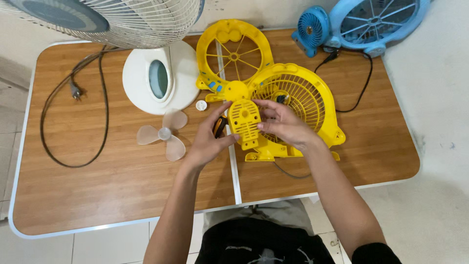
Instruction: The person disassembles a yellow table fan by removing screws from the rear grille and motor housing using a screwdriver. They separate the motor cover, expose the motor, and continue unscrewing components on a wooden table.
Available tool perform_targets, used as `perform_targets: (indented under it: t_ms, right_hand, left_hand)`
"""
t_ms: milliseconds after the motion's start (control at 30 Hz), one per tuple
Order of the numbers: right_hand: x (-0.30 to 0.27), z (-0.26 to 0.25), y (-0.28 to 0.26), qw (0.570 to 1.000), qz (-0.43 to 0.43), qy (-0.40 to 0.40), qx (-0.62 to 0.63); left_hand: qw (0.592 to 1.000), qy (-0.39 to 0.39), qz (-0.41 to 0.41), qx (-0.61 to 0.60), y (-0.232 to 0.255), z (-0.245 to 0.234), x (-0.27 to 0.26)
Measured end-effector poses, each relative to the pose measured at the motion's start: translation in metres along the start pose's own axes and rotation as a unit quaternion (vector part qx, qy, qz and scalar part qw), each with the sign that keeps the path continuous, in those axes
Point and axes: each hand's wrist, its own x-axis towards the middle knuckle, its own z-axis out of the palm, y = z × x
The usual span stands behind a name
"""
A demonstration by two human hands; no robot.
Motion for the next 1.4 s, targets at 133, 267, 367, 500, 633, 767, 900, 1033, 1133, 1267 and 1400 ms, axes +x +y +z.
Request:
perform_targets:
  t_ms: [133,267,367,500,633,767,900,1033,1133,1267,1400]
  right_hand:
    - [0.001,0.000,0.005,1.000,-0.020,-0.009,0.000]
    - [0.002,0.005,0.006,1.000,-0.005,0.015,0.000]
    - [0.005,0.007,0.005,1.000,0.005,0.025,-0.015]
    - [0.010,0.006,0.009,0.999,0.024,0.039,-0.012]
    - [0.015,0.006,0.012,1.000,0.009,0.030,-0.001]
    - [0.019,0.006,0.017,1.000,-0.010,0.012,0.022]
    - [0.021,0.007,0.017,0.998,0.014,0.024,0.059]
    - [0.024,0.010,0.013,0.998,0.024,0.030,0.042]
    - [0.026,0.013,0.012,0.999,0.024,0.036,0.022]
    - [0.027,0.015,0.011,0.998,0.010,0.047,0.036]
    - [0.027,0.015,0.011,0.997,0.010,0.038,0.064]
  left_hand:
    - [1.000,0.018,-0.012,-0.015,-0.009,0.000,0.001]
    - [0.998,0.014,-0.048,-0.049,-0.013,-0.001,0.002]
    - [0.998,0.019,-0.050,-0.027,-0.013,-0.002,0.005]
    - [0.995,0.027,-0.080,-0.060,-0.019,-0.003,0.004]
    - [0.997,0.039,-0.054,-0.041,-0.018,-0.006,0.002]
    - [0.994,0.041,-0.064,-0.080,-0.014,-0.008,0.001]
    - [0.982,0.043,-0.105,-0.153,-0.010,-0.010,0.001]
    - [0.988,0.063,-0.089,-0.108,-0.012,-0.011,0.004]
    - [0.991,0.079,-0.062,-0.087,-0.019,-0.011,0.005]
    - [0.993,0.084,-0.038,-0.077,-0.023,-0.012,0.007]
    - [0.990,0.066,-0.049,-0.111,-0.023,-0.018,0.005]
